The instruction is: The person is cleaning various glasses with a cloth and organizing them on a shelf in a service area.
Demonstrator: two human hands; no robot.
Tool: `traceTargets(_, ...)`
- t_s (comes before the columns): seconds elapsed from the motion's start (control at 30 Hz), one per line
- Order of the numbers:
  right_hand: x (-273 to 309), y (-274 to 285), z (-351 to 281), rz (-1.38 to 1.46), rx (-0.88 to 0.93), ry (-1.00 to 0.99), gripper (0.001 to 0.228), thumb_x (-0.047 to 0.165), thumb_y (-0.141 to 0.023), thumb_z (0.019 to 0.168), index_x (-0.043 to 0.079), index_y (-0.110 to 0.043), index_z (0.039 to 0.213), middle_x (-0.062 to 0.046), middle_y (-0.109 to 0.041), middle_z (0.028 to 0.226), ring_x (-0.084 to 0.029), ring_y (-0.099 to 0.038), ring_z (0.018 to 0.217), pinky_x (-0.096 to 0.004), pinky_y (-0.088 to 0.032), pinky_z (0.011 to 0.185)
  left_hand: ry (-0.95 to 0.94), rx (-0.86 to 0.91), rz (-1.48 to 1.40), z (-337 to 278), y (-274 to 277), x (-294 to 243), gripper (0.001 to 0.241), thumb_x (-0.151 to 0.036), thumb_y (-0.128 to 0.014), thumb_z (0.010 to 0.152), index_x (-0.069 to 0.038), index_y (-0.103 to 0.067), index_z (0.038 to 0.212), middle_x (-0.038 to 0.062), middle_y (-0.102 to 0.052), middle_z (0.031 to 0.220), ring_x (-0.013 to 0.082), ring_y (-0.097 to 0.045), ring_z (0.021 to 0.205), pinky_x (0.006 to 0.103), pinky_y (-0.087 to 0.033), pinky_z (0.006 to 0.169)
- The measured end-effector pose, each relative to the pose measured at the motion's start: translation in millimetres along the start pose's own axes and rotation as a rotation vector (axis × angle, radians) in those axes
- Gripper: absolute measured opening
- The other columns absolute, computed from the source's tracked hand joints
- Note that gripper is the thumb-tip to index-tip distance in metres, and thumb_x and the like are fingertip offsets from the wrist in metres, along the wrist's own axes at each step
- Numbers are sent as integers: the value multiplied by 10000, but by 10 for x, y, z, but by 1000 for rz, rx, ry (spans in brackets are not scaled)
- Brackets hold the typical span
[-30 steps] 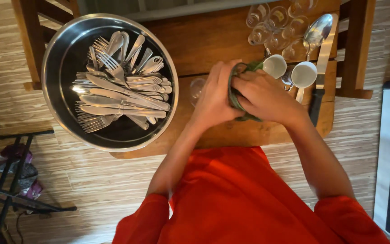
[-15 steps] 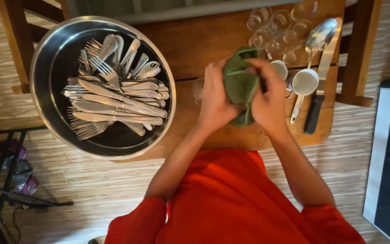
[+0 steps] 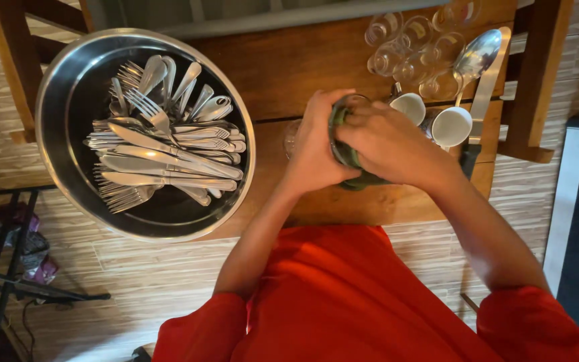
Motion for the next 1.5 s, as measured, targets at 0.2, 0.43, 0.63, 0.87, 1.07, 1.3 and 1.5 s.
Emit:
traceTargets(0.2,-50,-254,-103,128,-133,-450,374,18,-584,846,8,-700,1202,-229,-705,1010,-419,-672,952,-498,-514,832,133,-49,-92,-34,-78,65,978,-170,-975,619,-89,-484,1461,127,-589,1347,325,-606,1288,380,-477,1157)
traceTargets(0.43,-122,-323,-477,653,-822,-379,299,42,-644,1061,-10,-639,1355,-85,-724,1275,-132,-688,1169,-277,-540,1056,172,-211,-509,-100,-79,295,1047,-64,-941,651,-96,-386,1538,118,-568,1383,242,-565,1303,372,-448,1170)
traceTargets(0.63,-188,-403,-521,662,-631,-299,641,181,-737,934,-20,-519,1502,-136,-586,1515,-222,-553,1413,-361,-419,1217,222,-225,-791,-48,-98,221,1034,-45,-955,717,-101,-337,1544,117,-510,1467,277,-548,1353,448,-518,1140)
traceTargets(0.87,-361,-1325,-608,649,-451,-391,532,215,-823,816,27,-620,1270,-110,-681,1233,-260,-647,1154,-389,-513,1027,242,-399,-842,-89,-344,80,813,-21,-835,883,-103,-318,1505,125,-459,1524,254,-489,1437,423,-433,1202)
traceTargets(1.07,-444,-1485,-670,701,-567,-528,408,209,-682,987,29,-608,1345,-121,-656,1337,-257,-608,1242,-390,-469,1087,335,-426,-732,-86,-321,-65,804,-6,-779,937,-111,-318,1587,110,-454,1511,239,-467,1447,395,-409,1232)
traceTargets(1.3,51,-154,-314,-348,-582,-481,455,-2,-711,673,61,-668,1122,-210,-625,1306,-477,-538,1187,-503,-357,1048,210,-516,-661,-86,-209,-53,870,27,-811,911,-109,-279,1586,73,-358,1598,246,-424,1504,413,-465,1235)
traceTargets(1.5,17,-399,-396,176,-518,-414,665,35,-699,779,17,-471,1404,-176,-592,1316,-387,-552,1279,-490,-324,1122,176,-443,-603,-122,-284,-37,915,18,-827,908,-83,-249,1611,78,-364,1548,247,-419,1467,387,-429,1215)
Point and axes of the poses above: each hand's wrist, its own z-axis towards the middle knuckle, its own y-axis out of the back of the hand, x = y × z, the point moved 1 cm from there along z, towards the middle knuckle
